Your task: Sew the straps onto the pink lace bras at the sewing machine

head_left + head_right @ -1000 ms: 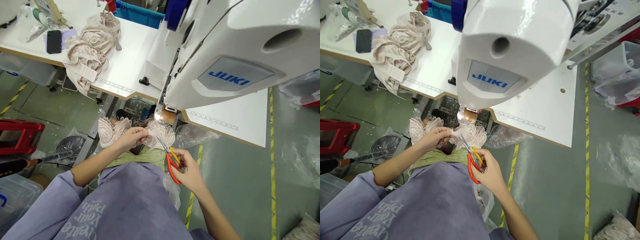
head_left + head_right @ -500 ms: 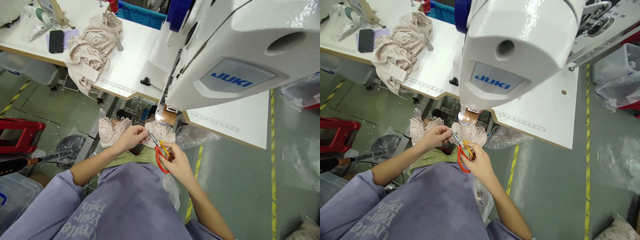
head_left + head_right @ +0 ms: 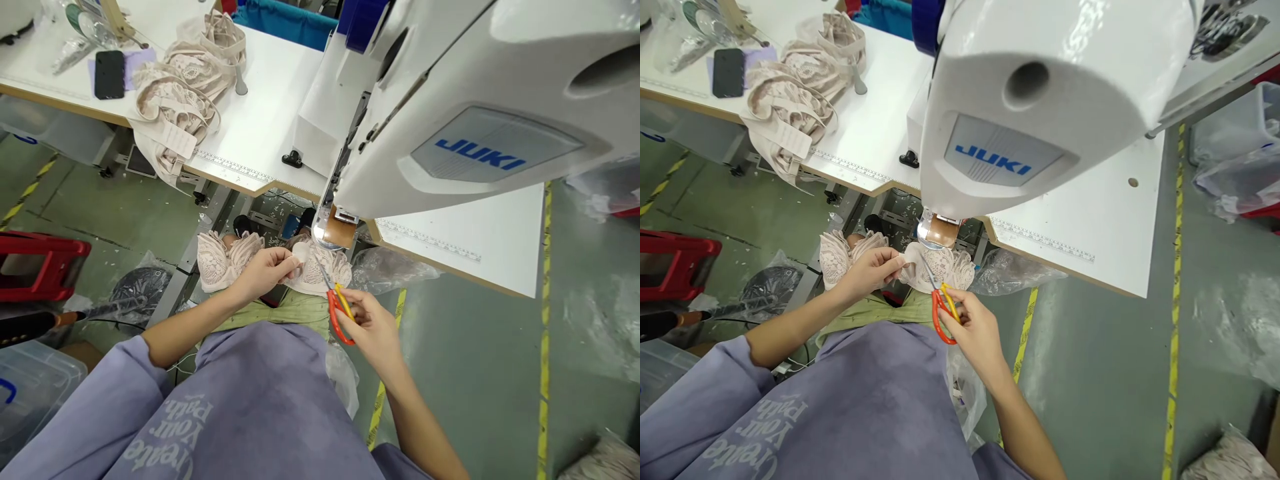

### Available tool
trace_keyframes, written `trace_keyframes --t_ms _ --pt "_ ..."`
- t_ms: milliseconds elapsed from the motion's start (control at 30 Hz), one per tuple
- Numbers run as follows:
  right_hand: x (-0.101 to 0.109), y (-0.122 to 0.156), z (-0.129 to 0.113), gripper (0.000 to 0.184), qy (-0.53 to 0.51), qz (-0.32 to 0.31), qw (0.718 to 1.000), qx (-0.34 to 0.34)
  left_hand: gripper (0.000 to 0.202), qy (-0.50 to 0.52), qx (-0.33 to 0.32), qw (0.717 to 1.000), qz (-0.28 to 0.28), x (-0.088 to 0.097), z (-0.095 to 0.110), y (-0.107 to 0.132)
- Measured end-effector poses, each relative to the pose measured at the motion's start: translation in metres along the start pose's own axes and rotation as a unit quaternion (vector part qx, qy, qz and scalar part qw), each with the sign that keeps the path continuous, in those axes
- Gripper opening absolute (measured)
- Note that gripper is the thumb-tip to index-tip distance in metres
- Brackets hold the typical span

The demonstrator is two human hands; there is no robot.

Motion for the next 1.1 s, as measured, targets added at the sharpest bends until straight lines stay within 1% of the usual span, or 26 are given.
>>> trace_keyframes --t_ms 67,100,167,267,333,367,400,433,467,500,567,600,633,667,700,733,767,833,867,900,933,967,1000,1033,1067,1100 --pt "0.016 0.000 0.014 0.042 0.011 0.007 1.000 -0.023 0.035 0.084 0.008 0.996 -0.004 0.001 -0.007 -0.003" --pt "0.028 -0.003 0.023 0.043 0.031 0.014 0.999 -0.036 0.036 0.120 0.012 0.993 -0.007 0.001 -0.010 -0.005" --pt "0.064 -0.016 0.041 0.045 0.098 0.059 0.991 -0.071 0.038 0.166 0.018 0.986 -0.012 -0.001 -0.015 -0.007" --pt "0.128 -0.046 0.064 0.049 0.229 0.163 0.952 -0.118 0.039 0.180 0.024 0.983 -0.016 -0.005 -0.014 -0.007" --pt "0.150 -0.067 0.060 0.049 0.318 0.200 0.923 -0.083 0.038 0.169 0.046 0.984 -0.023 -0.010 -0.010 -0.005" --pt "0.153 -0.074 0.051 0.049 0.347 0.222 0.910 -0.048 0.037 0.161 0.063 0.984 -0.034 -0.014 -0.009 -0.003" --pt "0.150 -0.077 0.038 0.051 0.360 0.248 0.899 -0.006 0.036 0.153 0.084 0.983 -0.049 -0.018 -0.008 -0.001" --pt "0.141 -0.076 0.022 0.052 0.356 0.269 0.894 0.044 0.033 0.145 0.109 0.981 -0.069 -0.023 -0.008 0.001" --pt "0.126 -0.072 0.006 0.055 0.335 0.283 0.894 0.097 0.028 0.138 0.136 0.977 -0.090 -0.027 -0.008 0.002" --pt "0.105 -0.066 -0.013 0.056 0.309 0.270 0.897 0.163 0.024 0.127 0.163 0.972 -0.113 -0.032 -0.010 0.004" --pt "0.050 -0.048 -0.049 0.049 0.271 0.180 0.892 0.315 0.019 0.091 0.212 0.960 -0.160 -0.040 -0.014 0.005" --pt "0.026 -0.039 -0.061 0.039 0.257 0.133 0.885 0.364 0.019 0.062 0.229 0.954 -0.184 -0.043 -0.016 0.006" --pt "0.008 -0.033 -0.070 0.031 0.243 0.094 0.880 0.397 0.021 0.022 0.237 0.948 -0.209 -0.045 -0.018 0.007" --pt "-0.004 -0.029 -0.074 0.027 0.229 0.067 0.880 0.411 0.023 -0.023 0.228 0.947 -0.225 -0.046 -0.018 0.007" --pt "-0.008 -0.030 -0.074 0.026 0.215 0.055 0.887 0.405 0.024 -0.070 0.198 0.952 -0.222 -0.043 -0.017 0.006" --pt "-0.005 -0.035 -0.070 0.025 0.202 0.058 0.901 0.379 0.023 -0.116 0.145 0.963 -0.196 -0.038 -0.013 0.003" --pt "0.002 -0.042 -0.061 0.023 0.188 0.073 0.920 0.335 0.021 -0.156 0.072 0.974 -0.147 -0.030 -0.008 0.001" --pt "0.023 -0.057 -0.035 0.025 0.137 0.115 0.962 0.204 0.023 -0.196 -0.082 0.976 -0.039 -0.013 0.001 0.005" --pt "0.030 -0.062 -0.019 0.028 0.086 0.124 0.980 0.133 0.030 -0.190 -0.130 0.973 -0.010 -0.009 -0.002 0.009" --pt "0.033 -0.065 -0.005 0.032 0.014 0.122 0.990 0.068 0.039 -0.165 -0.143 0.976 -0.018 -0.010 -0.014 0.011" --pt "0.029 -0.066 0.005 0.036 -0.076 0.105 0.991 0.016 0.051 -0.117 -0.121 0.984 -0.053 -0.016 -0.032 0.012" --pt "0.021 -0.066 0.010 0.038 -0.173 0.082 0.981 -0.023 0.065 -0.048 -0.079 0.992 -0.091 -0.025 -0.051 0.011" --pt "0.011 -0.065 0.010 0.039 -0.265 0.057 0.961 -0.051 0.078 0.034 -0.024 0.990 -0.132 -0.038 -0.071 0.011" --pt "0.001 -0.063 0.007 0.040 -0.343 0.038 0.936 -0.071 0.091 0.118 0.033 0.978 -0.166 -0.052 -0.087 0.012" --pt "-0.008 -0.060 0.001 0.041 -0.400 0.023 0.912 -0.085 0.101 0.194 0.079 0.959 -0.190 -0.067 -0.098 0.013" --pt "-0.015 -0.056 -0.007 0.041 -0.439 0.010 0.894 -0.094 0.109 0.254 0.105 0.940 -0.202 -0.080 -0.103 0.015"
Point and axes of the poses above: each hand's wrist, its own y-axis away from the middle knuckle, its own x-axis out of the back of the hand, z = x × y, the point moved 8 cm from there along -y, towards the middle knuckle, and after that the axes turned 13 degrees about y, right-handed, at the moved point
